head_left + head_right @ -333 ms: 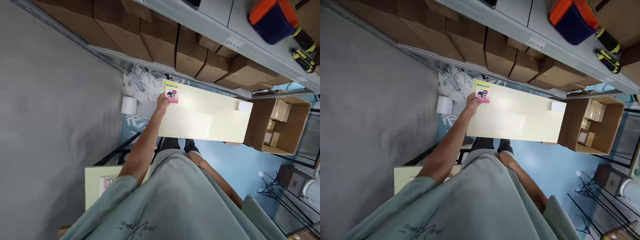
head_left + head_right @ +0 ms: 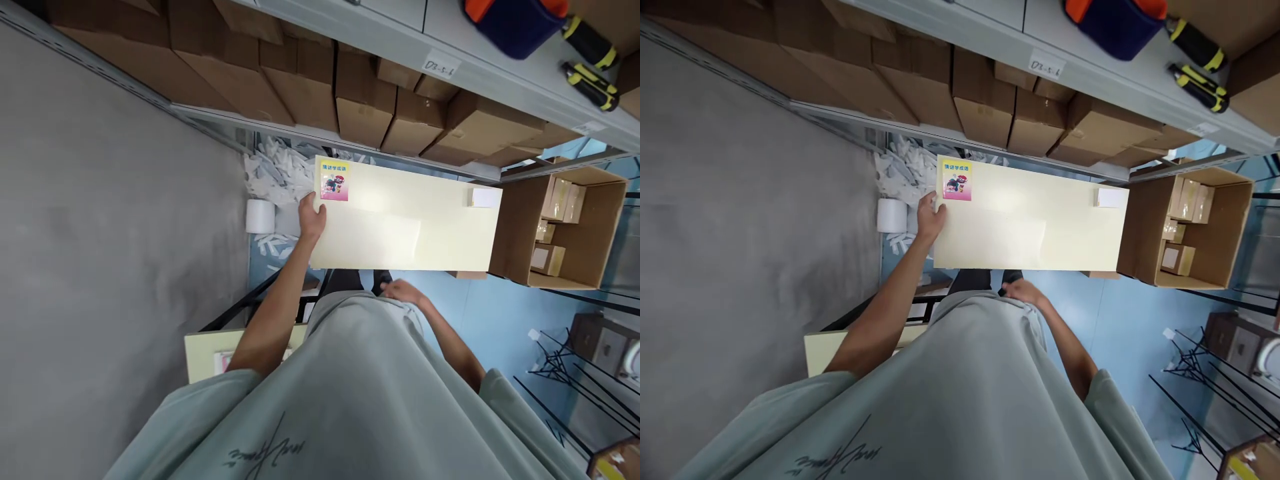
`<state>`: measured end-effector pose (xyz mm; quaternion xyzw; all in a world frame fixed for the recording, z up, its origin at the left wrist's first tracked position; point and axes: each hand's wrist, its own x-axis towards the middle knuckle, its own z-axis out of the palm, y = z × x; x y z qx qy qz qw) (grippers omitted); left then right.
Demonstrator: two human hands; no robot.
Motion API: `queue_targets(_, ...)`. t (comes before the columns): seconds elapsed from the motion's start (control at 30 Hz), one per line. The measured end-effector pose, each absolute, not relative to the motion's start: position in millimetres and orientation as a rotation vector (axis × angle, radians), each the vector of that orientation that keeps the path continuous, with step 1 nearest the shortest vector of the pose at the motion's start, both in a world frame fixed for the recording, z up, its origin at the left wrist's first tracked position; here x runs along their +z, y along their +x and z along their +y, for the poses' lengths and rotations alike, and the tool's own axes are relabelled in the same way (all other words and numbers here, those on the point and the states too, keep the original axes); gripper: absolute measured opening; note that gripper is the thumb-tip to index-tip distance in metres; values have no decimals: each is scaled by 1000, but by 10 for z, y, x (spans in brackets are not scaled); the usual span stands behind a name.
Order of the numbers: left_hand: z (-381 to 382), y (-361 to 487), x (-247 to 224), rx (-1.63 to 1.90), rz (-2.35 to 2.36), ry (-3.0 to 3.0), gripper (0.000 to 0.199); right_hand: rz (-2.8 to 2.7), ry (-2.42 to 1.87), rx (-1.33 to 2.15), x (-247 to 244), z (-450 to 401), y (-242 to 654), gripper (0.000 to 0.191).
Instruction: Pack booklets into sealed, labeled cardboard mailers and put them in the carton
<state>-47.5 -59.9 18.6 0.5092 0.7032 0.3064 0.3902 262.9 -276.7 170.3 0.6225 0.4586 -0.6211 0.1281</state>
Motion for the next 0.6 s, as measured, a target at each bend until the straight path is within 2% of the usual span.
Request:
queue_targets(0.07,-969,-535,329,647,1841,1402,50,1313,2155,-1540,1605,-2593,2900,53)
queue_targets(0.13,-1347,-531,474,506,1890,1497,49,1240,2525,-1134,1476,-2426,3107,44)
queue_targets(0.23,-1785,-443,625,279,1976,1573,50,1103,2746,-813,1261,-2255,3210,39)
queue_targets(0.4,-2008,-254,655,53,2114,1610,49,1129,2751,-877,986,-2177,3113,22)
queue_targets(0.6,-1931,-137,548,-206,2146,1630,39,1216,2763,-986,908,-2146,3240,17)
